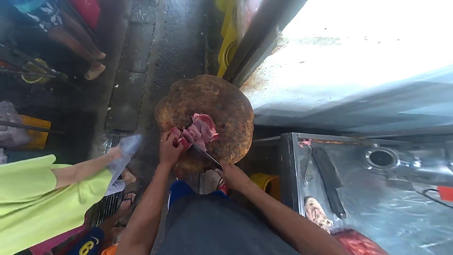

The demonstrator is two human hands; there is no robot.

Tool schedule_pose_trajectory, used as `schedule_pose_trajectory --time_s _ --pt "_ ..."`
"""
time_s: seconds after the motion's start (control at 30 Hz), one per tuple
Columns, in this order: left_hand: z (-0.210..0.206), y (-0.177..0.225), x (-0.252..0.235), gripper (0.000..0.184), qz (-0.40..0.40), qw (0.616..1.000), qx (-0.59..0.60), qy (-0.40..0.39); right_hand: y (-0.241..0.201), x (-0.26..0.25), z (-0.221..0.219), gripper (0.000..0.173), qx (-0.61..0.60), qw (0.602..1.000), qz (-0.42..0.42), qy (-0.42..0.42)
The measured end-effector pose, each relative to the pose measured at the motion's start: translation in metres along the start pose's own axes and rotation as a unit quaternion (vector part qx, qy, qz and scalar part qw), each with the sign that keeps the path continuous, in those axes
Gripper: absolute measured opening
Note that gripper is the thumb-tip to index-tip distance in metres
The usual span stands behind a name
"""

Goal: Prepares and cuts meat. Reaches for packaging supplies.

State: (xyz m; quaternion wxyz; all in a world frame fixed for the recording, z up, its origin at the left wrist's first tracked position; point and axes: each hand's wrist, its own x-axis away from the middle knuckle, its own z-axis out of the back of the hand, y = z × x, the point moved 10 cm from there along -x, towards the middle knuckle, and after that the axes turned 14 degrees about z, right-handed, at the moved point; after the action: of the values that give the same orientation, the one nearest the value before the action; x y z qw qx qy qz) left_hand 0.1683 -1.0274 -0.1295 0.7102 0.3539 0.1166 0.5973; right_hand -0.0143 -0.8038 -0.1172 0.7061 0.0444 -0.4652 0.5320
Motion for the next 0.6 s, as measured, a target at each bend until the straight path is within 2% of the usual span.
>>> schedule_pose_trajectory --time_s 0.13,0.43,0.6 --pt "0.021 -0.008 0.025 0.027 0.004 0.993 0.071 0.091 -0.023 0.000 0.028 0.046 0.012 0.999 0.020 0.029" --pt "-0.009 -0.008 0.015 0.051 0.048 0.998 0.007 0.030 -0.042 -0.030 -0.003 0.045 0.020 0.999 0.006 -0.030" --pt "-0.010 -0.009 0.008 0.049 0.051 0.999 -0.004 0.019 -0.058 -0.047 0.003 0.044 0.031 0.999 0.018 -0.027"
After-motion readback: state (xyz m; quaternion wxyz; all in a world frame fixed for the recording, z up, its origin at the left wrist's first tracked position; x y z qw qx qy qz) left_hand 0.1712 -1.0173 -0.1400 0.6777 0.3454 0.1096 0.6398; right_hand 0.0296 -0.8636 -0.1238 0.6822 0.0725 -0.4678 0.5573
